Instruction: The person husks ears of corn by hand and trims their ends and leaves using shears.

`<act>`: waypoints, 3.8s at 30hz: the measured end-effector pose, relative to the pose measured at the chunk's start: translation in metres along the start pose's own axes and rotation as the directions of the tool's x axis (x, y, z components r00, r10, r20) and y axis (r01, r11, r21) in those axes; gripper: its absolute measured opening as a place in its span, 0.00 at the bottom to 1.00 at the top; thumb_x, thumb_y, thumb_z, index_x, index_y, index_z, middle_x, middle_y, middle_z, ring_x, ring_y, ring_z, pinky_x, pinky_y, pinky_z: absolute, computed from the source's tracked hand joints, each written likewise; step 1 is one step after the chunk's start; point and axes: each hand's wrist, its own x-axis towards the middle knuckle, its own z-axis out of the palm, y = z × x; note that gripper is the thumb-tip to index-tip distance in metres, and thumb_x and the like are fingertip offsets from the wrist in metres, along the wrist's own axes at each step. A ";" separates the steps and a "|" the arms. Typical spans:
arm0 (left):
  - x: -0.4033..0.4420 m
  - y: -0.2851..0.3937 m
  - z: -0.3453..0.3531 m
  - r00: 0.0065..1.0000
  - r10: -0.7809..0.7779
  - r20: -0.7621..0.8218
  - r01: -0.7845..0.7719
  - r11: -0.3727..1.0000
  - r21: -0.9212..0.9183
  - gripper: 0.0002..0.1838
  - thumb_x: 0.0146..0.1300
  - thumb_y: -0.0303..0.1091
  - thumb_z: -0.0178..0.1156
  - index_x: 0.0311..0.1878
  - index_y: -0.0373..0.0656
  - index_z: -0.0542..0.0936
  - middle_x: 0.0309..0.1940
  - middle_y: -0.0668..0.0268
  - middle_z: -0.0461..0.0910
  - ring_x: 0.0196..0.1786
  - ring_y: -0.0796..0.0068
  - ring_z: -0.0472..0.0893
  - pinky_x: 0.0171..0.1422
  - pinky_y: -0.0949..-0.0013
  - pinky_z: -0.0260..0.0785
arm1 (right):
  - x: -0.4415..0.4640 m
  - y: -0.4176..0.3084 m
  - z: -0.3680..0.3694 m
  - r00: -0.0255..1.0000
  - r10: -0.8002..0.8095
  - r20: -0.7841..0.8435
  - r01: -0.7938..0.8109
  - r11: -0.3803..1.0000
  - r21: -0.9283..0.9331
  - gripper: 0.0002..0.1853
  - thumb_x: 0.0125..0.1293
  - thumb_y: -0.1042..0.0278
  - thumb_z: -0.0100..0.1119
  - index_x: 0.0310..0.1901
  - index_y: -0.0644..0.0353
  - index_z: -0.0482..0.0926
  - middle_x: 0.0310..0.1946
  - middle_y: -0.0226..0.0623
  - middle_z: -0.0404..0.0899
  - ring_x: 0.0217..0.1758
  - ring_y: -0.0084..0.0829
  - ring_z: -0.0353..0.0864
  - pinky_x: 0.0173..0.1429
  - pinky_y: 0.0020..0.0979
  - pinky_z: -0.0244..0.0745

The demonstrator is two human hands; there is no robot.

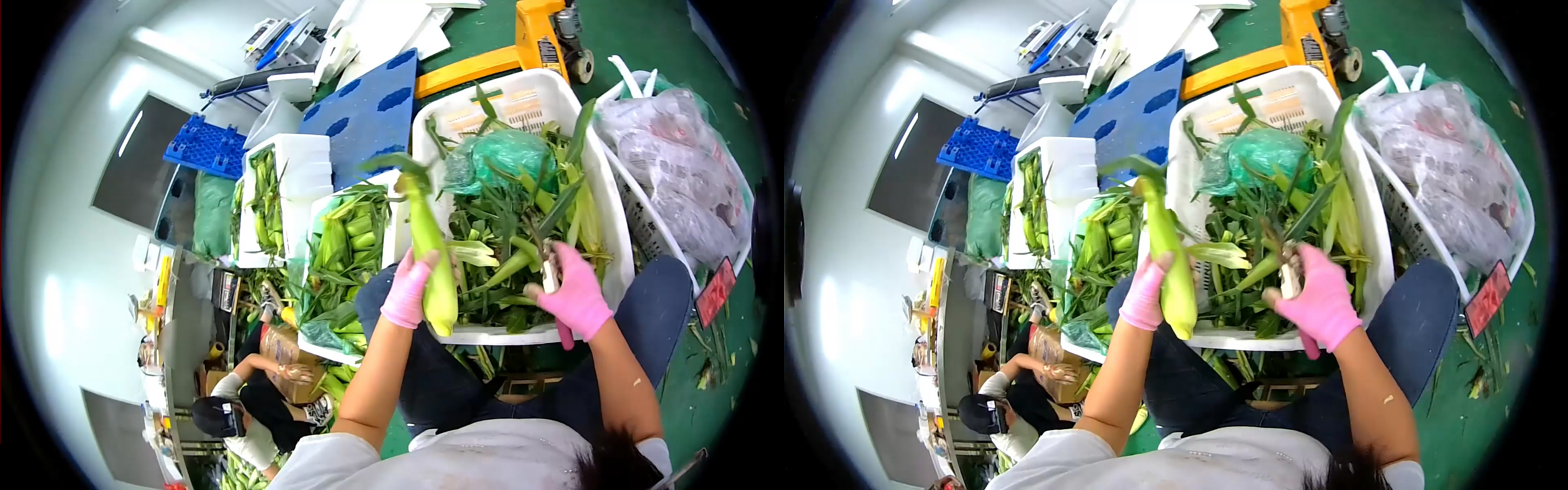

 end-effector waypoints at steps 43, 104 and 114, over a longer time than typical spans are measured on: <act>-0.362 -0.211 -0.346 0.442 -0.192 -0.876 0.891 -0.022 0.454 0.43 0.51 0.44 0.73 0.74 0.53 0.71 0.62 0.53 0.81 0.65 0.52 0.80 0.70 0.57 0.72 | -0.010 0.003 0.048 0.790 0.291 0.539 -0.574 0.041 0.818 0.22 0.72 0.48 0.61 0.55 0.60 0.78 0.48 0.38 0.82 0.57 0.40 0.81 0.63 0.45 0.77; 0.076 -0.001 -0.021 0.551 -0.527 0.646 0.407 0.846 0.344 0.54 0.55 0.67 0.65 0.75 0.36 0.65 0.37 0.47 0.81 0.30 0.58 0.82 0.31 0.63 0.74 | 0.014 0.012 0.002 0.951 -0.309 0.027 0.308 0.951 0.015 0.40 0.49 0.61 0.71 0.65 0.66 0.70 0.56 0.54 0.77 0.61 0.53 0.76 0.66 0.43 0.73; 0.075 0.035 -0.073 0.847 -0.420 0.326 0.079 0.706 0.704 0.56 0.57 0.45 0.76 0.79 0.29 0.55 0.71 0.52 0.68 0.75 0.63 0.66 0.80 0.66 0.55 | 0.016 0.005 0.017 0.983 0.163 0.090 -0.179 0.956 0.231 0.14 0.58 0.61 0.65 0.38 0.64 0.80 0.26 0.45 0.80 0.28 0.40 0.79 0.42 0.40 0.77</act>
